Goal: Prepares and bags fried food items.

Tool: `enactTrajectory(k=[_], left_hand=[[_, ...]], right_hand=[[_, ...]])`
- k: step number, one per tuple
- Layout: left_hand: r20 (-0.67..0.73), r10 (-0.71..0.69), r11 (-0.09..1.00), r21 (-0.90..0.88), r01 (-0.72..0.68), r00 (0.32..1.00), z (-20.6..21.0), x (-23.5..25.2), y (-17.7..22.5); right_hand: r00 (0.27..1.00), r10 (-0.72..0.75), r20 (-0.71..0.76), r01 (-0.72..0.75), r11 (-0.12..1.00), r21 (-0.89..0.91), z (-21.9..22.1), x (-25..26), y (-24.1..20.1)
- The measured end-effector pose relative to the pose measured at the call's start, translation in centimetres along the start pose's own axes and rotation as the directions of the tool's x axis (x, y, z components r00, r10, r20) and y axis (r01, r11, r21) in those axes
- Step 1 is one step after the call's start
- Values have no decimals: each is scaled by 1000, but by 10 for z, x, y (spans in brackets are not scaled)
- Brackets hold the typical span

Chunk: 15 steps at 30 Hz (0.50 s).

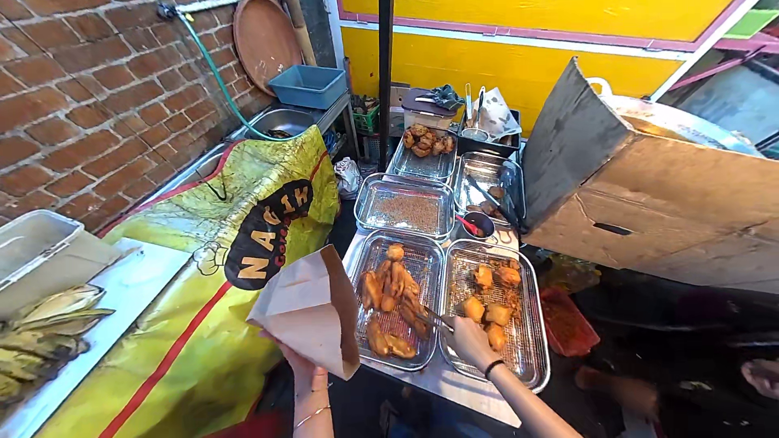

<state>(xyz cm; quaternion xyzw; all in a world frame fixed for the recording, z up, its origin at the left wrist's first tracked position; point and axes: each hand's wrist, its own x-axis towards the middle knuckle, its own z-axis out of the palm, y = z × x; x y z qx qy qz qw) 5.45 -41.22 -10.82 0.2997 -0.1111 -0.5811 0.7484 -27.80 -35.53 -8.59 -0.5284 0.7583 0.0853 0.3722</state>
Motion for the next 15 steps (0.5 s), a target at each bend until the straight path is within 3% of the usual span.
enactTrajectory(k=[2,5,8,15], left_hand=[[15,-68,996,-63,69,998,-6,6,-6],[46,-169,977,-122,173,985,36,-5,2],[77,-206,969,-121,215,975,45,-6,3],[139,-195,976,-72,207,971,41,4,-5]], right_hand=[[999,-34,17,33,999,26,6,11,4],[990,-139,5,136,978,156,8,22,22],[982,-185,-41,188,921,341,-9,12,37],[945,-308,-113,289,619,730,-93,-52,65]])
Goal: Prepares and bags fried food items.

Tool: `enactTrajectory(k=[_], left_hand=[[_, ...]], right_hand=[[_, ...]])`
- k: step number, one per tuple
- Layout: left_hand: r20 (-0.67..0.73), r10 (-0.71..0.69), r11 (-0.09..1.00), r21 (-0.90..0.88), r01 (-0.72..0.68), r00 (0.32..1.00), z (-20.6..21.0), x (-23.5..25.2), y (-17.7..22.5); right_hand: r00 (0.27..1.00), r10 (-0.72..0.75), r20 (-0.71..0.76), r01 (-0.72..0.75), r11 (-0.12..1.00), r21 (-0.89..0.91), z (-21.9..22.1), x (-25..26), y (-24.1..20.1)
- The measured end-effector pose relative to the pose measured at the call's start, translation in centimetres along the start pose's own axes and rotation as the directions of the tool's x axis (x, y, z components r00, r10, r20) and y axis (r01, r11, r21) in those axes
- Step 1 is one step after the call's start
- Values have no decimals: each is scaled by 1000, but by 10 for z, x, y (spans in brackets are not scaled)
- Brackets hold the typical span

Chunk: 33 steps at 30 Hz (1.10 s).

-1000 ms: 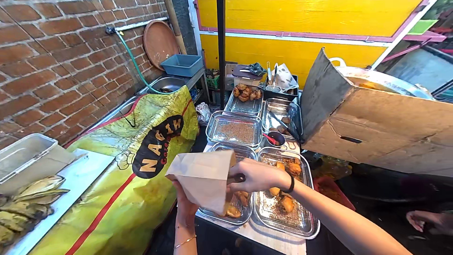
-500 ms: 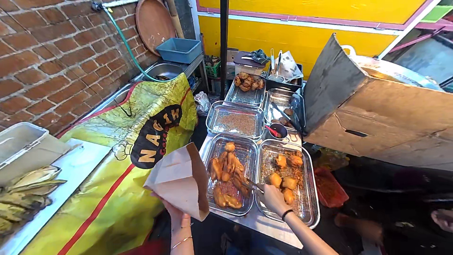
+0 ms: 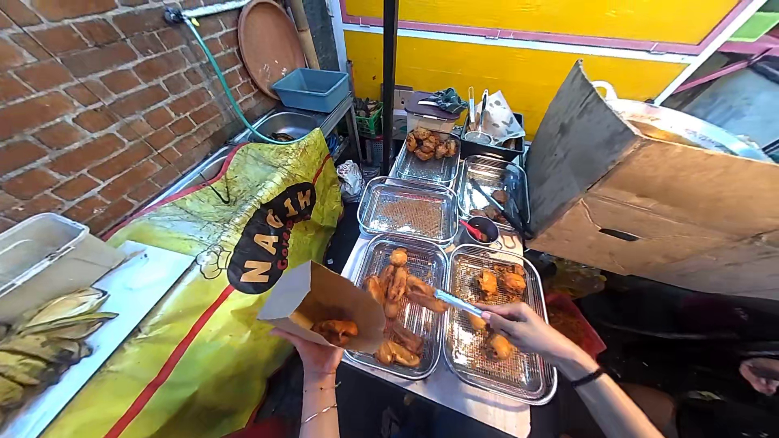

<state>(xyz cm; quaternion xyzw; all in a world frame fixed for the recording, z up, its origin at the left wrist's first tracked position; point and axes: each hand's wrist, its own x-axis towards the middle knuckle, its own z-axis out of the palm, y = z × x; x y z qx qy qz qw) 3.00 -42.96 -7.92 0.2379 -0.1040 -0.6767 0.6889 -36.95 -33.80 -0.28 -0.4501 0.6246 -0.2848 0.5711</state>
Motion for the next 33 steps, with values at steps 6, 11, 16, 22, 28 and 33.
enactTrajectory(k=[6,11,16,22,28,33], left_hand=[[-63,-57,986,151,66,996,11,8,-6],[-172,-133,976,150,159,976,15,9,-17],[-112,-96,994,45,101,989,6,0,-15],[-118,20,985,174,0,993,-4,-5,6],[-91,-26,976,214,45,995,15,0,-3],[-13,47,999,-16,-47,999,-11,11,-8]], right_hand=[[923,-313,222,334,941,-61,-39,-54,-106],[854,-382,353,515,714,-475,-7,-35,-165],[874,-337,350,486,631,-605,23,-4,-196],[840,-375,391,542,563,-624,23,3,-203],[822,-253,510,565,468,-679,92,25,-204],[788,-372,490,615,432,-660,126,27,-198]])
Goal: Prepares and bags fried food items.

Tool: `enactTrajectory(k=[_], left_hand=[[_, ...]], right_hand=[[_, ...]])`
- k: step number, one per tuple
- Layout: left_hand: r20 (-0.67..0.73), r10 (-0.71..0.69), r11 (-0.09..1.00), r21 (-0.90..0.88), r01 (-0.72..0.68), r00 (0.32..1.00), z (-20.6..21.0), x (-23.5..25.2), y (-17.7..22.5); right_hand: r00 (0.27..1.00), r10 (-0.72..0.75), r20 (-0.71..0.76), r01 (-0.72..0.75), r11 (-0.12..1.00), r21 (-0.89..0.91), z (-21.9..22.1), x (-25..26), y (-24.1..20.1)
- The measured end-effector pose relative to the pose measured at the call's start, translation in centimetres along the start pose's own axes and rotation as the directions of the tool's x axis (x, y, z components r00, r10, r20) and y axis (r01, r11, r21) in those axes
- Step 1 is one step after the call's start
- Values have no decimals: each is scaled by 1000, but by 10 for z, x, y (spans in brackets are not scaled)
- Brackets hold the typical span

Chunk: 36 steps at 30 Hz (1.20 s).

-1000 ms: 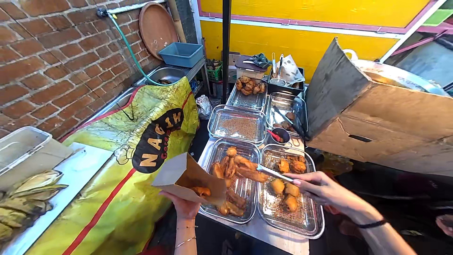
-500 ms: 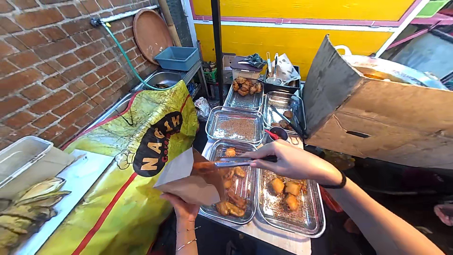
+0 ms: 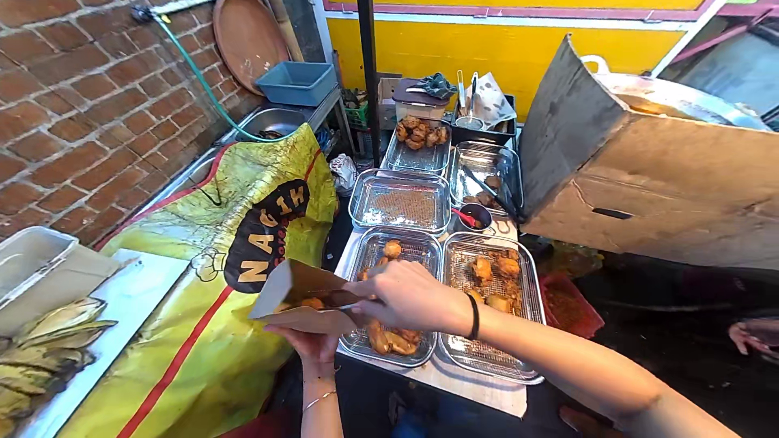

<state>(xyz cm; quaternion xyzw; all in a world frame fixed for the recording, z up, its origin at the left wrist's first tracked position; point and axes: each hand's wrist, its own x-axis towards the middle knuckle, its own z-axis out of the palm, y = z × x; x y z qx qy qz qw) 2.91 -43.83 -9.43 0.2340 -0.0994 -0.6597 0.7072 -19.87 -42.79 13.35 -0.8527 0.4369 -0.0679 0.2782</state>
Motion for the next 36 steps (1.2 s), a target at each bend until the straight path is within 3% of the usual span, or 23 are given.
enactTrajectory(k=[3,5,6,8,10,13,18,21,25,30,36], left_hand=[[-55,19,996,-86,-24,998,-11,-3,12],[-69,21,988,-148,-32,997,-19,-6,21],[-59,28,987,-159,-37,998,-25,-7,24],[-24,45,979,-198,-49,999,-32,-10,29],[-19,47,970,-238,-50,999,-31,-13,31],[1,40,958,-285,-38,999,-36,-8,31],[-16,-3,967,-254,-2,1000,-32,-5,30],[26,-12,971,-237,18,1000,-38,-5,27],[-79,-26,979,-203,9,997,-28,-10,17],[-69,-86,978,-194,71,994,-34,-3,-4],[-73,-115,990,-94,108,991,-3,-14,-25]], right_hand=[[978,8,-206,38,975,220,-10,-32,27],[939,174,-297,-64,935,348,-8,-61,58],[906,304,-295,-188,913,362,3,-70,78],[821,539,-188,-483,831,275,49,-71,123],[698,716,10,-711,690,137,103,-58,148],[614,786,74,-788,616,4,161,-33,167],[664,745,66,-747,665,1,186,-41,186],[684,728,49,-718,659,226,178,-73,200],[719,694,40,-601,591,538,153,-120,211],[802,596,29,-395,494,774,92,-168,182],[975,191,114,-198,512,836,-5,-184,121]])
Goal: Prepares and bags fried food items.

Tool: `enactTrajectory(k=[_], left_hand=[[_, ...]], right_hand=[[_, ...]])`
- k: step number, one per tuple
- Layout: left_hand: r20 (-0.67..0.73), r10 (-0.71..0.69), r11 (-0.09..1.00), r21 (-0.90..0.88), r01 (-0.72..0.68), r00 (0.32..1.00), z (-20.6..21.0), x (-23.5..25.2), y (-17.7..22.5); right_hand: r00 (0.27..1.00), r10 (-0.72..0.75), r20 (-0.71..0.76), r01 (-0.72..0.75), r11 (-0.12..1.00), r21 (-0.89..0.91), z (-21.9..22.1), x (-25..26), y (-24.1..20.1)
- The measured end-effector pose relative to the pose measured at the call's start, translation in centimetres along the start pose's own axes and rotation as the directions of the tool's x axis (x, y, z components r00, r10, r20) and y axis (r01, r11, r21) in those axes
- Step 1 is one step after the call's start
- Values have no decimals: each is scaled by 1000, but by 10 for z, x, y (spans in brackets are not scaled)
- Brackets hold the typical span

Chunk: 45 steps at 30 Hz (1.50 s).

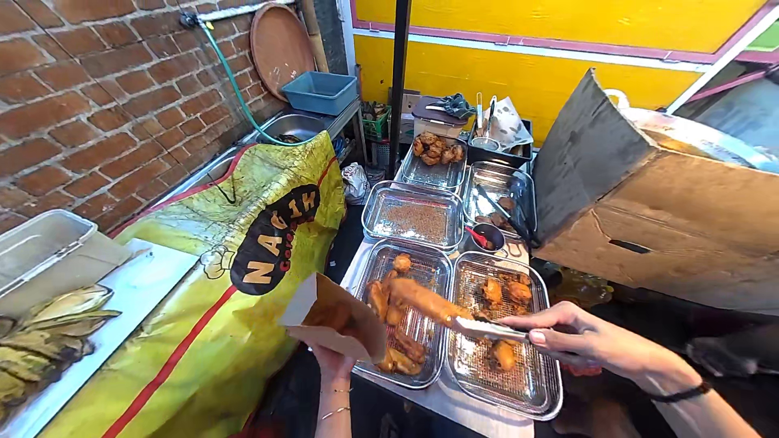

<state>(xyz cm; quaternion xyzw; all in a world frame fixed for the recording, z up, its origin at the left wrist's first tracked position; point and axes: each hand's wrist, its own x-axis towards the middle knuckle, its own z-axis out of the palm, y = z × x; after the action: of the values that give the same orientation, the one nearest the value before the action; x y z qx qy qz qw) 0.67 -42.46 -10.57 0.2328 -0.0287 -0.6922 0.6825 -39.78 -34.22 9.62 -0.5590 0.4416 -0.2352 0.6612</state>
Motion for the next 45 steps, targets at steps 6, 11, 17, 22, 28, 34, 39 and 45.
enactTrajectory(k=[6,11,17,22,28,34,39,45], left_hand=[[-46,-121,989,78,124,992,-7,-6,-7],[-46,-61,985,156,67,997,-5,-21,3],[17,-17,978,209,13,1000,-2,1,20],[420,-26,999,-30,42,907,-14,4,33],[322,199,962,-244,-123,925,-31,-12,70],[129,220,908,-389,-154,967,-63,-23,98],[193,174,909,-408,-82,966,-73,-18,105],[190,154,915,-398,-67,970,-60,-29,97]], right_hand=[[980,43,194,-8,984,-179,26,55,-54],[967,63,247,-2,971,-238,39,110,-73],[972,-42,231,217,536,-816,78,161,-104],[952,-81,294,302,394,-868,120,176,-127],[992,-120,-29,83,829,-553,57,132,-50],[875,424,-232,-479,699,-531,139,170,140],[914,327,-242,-401,620,-675,176,170,154],[879,425,-218,-427,496,-756,133,141,143]])
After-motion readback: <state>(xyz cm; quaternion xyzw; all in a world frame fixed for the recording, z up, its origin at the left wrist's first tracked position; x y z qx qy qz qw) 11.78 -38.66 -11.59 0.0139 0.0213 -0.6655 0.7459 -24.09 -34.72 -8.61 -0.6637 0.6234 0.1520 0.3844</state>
